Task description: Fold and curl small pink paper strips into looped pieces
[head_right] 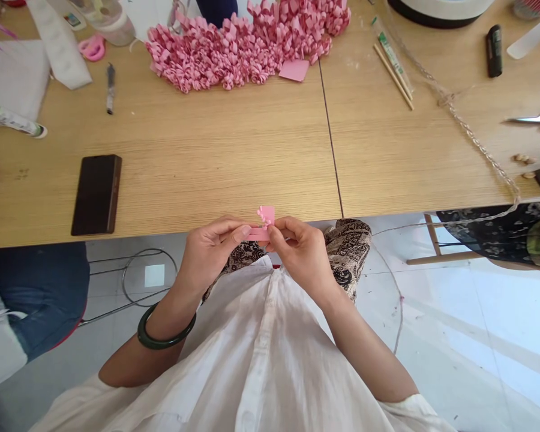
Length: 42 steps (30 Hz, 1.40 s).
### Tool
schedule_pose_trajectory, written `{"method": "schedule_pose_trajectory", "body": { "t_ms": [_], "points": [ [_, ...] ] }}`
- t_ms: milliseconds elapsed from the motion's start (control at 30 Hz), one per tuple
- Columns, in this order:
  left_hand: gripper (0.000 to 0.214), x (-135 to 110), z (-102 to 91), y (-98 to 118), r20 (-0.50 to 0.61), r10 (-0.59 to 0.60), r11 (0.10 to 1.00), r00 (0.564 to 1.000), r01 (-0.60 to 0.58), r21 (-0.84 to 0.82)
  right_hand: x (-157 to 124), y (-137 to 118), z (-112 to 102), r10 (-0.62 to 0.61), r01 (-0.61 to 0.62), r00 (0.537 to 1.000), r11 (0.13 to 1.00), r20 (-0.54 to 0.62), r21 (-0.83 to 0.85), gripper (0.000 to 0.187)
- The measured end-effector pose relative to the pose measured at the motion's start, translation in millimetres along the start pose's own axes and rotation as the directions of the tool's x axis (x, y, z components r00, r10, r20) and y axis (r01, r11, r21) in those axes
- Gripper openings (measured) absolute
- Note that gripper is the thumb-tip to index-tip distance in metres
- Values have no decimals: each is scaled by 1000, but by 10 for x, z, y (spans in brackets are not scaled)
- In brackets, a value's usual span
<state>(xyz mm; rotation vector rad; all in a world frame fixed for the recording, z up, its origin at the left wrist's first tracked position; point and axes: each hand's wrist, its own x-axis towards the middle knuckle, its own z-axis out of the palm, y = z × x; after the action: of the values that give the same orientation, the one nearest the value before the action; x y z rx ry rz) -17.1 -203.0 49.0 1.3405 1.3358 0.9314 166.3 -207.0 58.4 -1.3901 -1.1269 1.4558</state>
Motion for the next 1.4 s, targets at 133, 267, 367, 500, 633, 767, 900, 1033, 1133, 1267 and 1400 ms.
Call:
{"method": "schedule_pose_trajectory", "body": {
  "t_ms": [133, 267, 367, 500, 633, 767, 900, 1033, 1133, 1267, 1400],
  "points": [
    [16, 7, -4, -3, 5, 79, 994, 997, -79, 73, 9, -9, 13, -11, 11, 1000, 1000, 1, 8, 23],
    [18, 29, 0, 18, 11, 137, 979, 990, -137, 153, 10, 12, 13, -42, 42, 999, 998, 11, -43, 20],
    [17, 30, 5, 27, 10, 147, 977, 989, -147, 154, 11, 38, 6, -62, 64, 998, 994, 23, -84, 18],
    [16, 18, 13, 28, 16, 103, 991, 995, -104, 89, 22, 48, -2, -45, 50, 998, 995, 49, -92, 18],
    [15, 17, 16, 28, 21, 105, 991, 994, -107, 80, 33, 34, -5, -6, 13, 998, 993, 61, -119, 17],
    [15, 21, 18, 19, 25, 91, 990, 996, -93, 102, 34, 30, -4, 17, -9, 998, 992, 58, -125, 17],
    [15, 29, 22, 1, 38, 81, 990, 996, -85, 113, 34, 38, -13, 22, -15, 998, 993, 61, -118, 18],
    [15, 45, 19, -11, 32, 106, 984, 994, -110, 141, 30, 43, -30, -2, 11, 998, 989, 62, -149, 20],
    [16, 53, 22, -16, 40, 131, 977, 991, -136, 162, 20, 44, -35, -42, 52, 998, 982, 55, -183, 19],
    [16, 44, 34, -21, 33, 172, 968, 985, -175, 182, 6, 28, -33, -70, 79, 996, 972, 47, -219, 19],
    [14, 26, 41, -2, -2, 153, 969, 988, -150, 197, -4, -2, -33, -77, 82, 997, 965, 29, -250, 24]
  ]
}}
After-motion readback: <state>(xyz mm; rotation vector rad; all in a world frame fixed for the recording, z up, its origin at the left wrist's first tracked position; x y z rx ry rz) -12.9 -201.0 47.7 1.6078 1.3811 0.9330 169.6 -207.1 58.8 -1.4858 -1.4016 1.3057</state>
